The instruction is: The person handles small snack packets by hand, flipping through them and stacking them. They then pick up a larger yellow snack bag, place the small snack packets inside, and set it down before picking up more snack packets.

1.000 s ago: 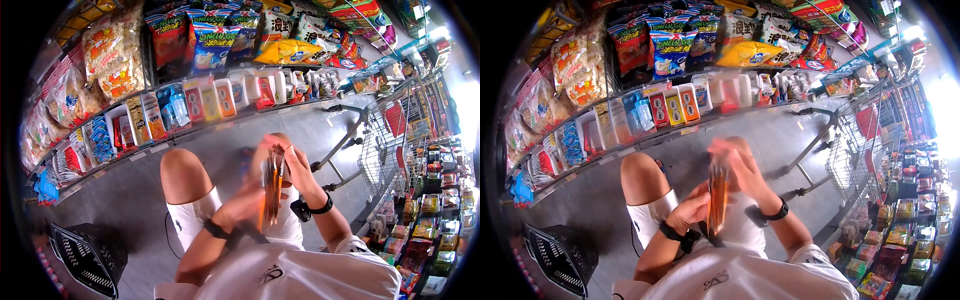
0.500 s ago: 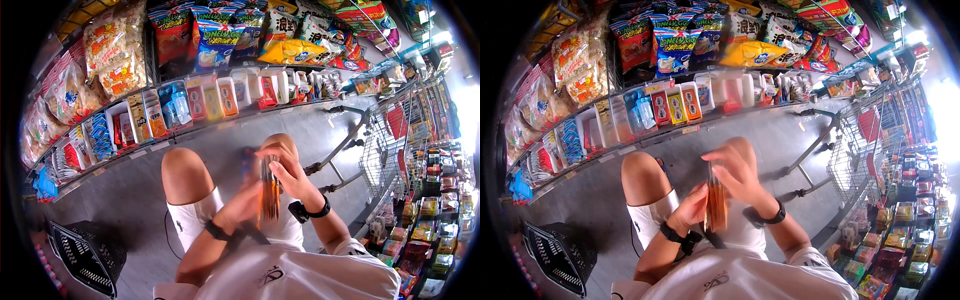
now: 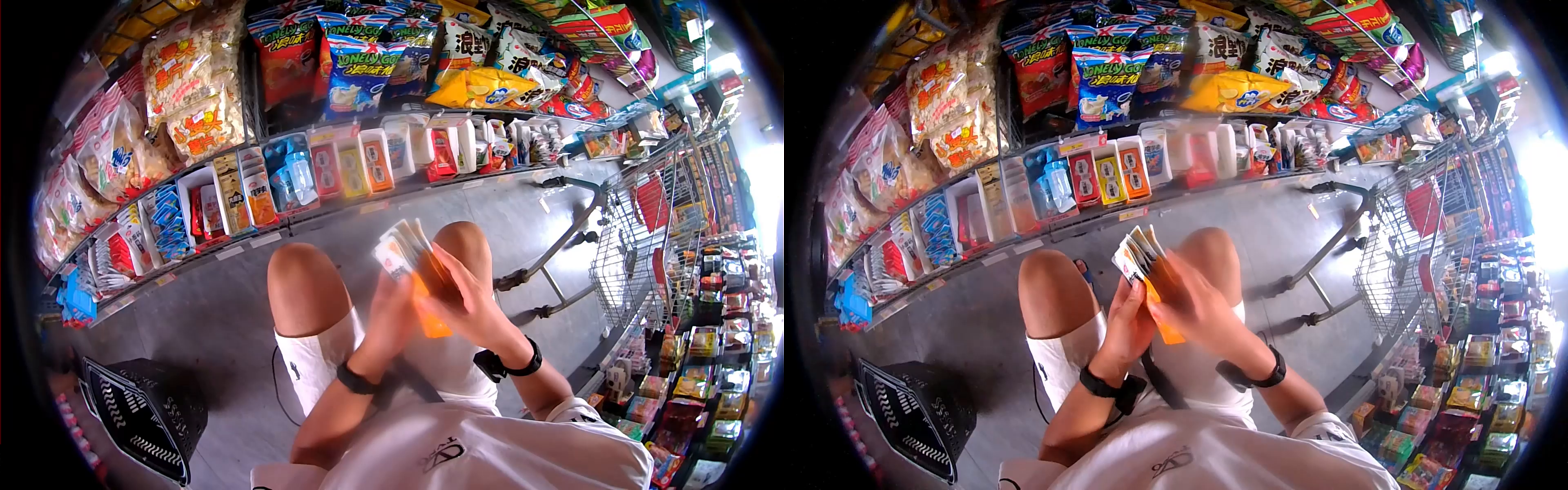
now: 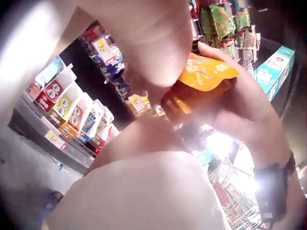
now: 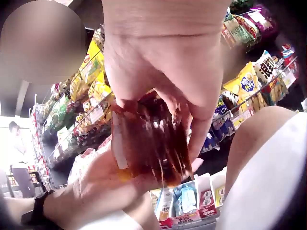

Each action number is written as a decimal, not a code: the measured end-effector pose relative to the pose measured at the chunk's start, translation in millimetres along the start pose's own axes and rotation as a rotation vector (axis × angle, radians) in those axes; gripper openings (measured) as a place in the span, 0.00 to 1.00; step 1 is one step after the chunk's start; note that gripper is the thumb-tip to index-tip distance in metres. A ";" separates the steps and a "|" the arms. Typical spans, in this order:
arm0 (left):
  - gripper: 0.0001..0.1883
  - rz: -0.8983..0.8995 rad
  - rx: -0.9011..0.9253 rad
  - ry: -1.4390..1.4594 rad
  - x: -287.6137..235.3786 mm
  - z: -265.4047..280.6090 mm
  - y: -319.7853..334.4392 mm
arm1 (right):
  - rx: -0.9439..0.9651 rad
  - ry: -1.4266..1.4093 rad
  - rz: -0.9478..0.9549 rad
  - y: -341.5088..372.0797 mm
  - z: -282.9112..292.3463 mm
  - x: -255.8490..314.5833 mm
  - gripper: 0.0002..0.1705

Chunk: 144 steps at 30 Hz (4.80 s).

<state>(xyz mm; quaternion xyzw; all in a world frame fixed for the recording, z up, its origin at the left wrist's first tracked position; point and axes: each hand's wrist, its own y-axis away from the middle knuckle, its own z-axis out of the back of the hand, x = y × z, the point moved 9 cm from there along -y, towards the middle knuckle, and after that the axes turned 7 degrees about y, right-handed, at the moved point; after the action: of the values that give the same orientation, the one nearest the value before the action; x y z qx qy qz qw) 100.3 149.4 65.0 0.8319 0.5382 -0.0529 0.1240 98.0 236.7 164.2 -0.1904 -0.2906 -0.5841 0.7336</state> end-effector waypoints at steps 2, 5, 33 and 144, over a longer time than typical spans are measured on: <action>0.23 0.006 -0.034 0.036 -0.1 0.7 0.0 | -0.011 -0.071 -0.026 0.8 -6.5 -15.1 0.41; 0.21 0.023 -0.007 0.073 -1.5 3.9 -2.3 | -0.030 -0.164 -0.066 2.1 -8.0 -19.1 0.41; 0.19 0.105 0.030 -0.003 4.3 3.2 5.7 | -0.165 -0.268 0.050 11.0 -14.9 -12.3 0.36; 0.33 0.358 0.258 0.295 7.4 -25.7 24.7 | -0.047 0.091 0.546 21.6 1.0 43.0 0.56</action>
<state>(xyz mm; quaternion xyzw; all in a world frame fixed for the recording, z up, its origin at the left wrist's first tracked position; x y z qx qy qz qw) 124.6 153.1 91.9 0.9216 0.3833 0.0235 -0.0554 125.1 210.6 194.2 -0.2524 -0.1816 -0.3792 0.8715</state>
